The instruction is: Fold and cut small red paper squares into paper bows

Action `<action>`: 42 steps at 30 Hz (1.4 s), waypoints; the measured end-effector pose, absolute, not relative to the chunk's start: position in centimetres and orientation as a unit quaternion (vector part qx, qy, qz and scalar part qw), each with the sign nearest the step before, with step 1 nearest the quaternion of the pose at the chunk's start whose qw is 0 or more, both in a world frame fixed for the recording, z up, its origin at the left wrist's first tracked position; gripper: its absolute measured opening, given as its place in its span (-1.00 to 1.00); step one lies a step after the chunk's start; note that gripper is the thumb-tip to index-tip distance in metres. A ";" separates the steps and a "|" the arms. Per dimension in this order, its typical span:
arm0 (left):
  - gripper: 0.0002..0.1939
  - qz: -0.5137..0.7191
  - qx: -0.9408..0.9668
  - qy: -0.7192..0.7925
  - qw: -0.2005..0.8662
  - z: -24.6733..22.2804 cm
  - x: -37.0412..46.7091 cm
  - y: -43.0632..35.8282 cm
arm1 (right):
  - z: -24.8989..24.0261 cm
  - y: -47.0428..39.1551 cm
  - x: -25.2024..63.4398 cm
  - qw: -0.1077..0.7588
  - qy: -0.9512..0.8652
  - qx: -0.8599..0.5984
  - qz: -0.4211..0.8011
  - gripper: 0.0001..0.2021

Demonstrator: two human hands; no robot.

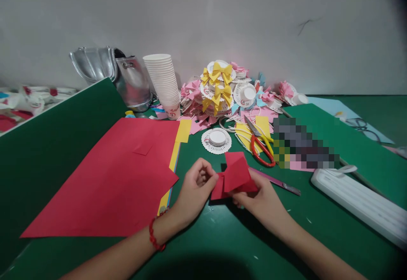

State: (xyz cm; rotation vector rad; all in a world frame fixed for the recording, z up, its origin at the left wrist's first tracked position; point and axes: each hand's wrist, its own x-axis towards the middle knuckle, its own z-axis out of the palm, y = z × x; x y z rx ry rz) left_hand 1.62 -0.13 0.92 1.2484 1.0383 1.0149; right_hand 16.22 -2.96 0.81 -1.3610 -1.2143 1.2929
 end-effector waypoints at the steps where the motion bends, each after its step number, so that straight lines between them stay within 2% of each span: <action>1: -0.85 0.439 0.531 0.449 0.570 0.8 1.7 -0.1 | 0.9 -3.1 16.1 0.432 -0.508 -0.547 0.507 -0.82; 6: -0.88 0.454 0.513 0.448 0.575 0.5 1.7 0.2 | 1.1 -3.2 16.1 0.413 -0.578 -0.532 0.461 -0.83; 13: -0.97 0.422 0.499 0.453 0.607 0.7 1.3 0.2 | 1.2 -2.8 16.6 0.465 -0.557 -0.544 0.421 -0.93; 20: -0.94 0.448 0.576 0.438 0.525 1.3 1.9 -0.8 | 1.3 -2.8 16.5 0.471 -0.511 -0.572 0.436 -0.89; 25: -0.93 0.478 0.560 0.463 0.493 1.2 2.3 -1.2 | 1.4 -2.7 16.7 0.470 -0.459 -0.606 0.449 -0.86; 33: -0.94 0.491 0.529 0.520 0.457 1.0 2.0 -1.4 | 1.1 -2.7 16.4 0.500 -0.398 -0.573 0.513 -0.91; 42: -0.89 0.500 0.574 0.502 0.411 1.1 1.9 -1.4 | 1.0 -3.0 16.5 0.508 -0.403 -0.594 0.476 -0.85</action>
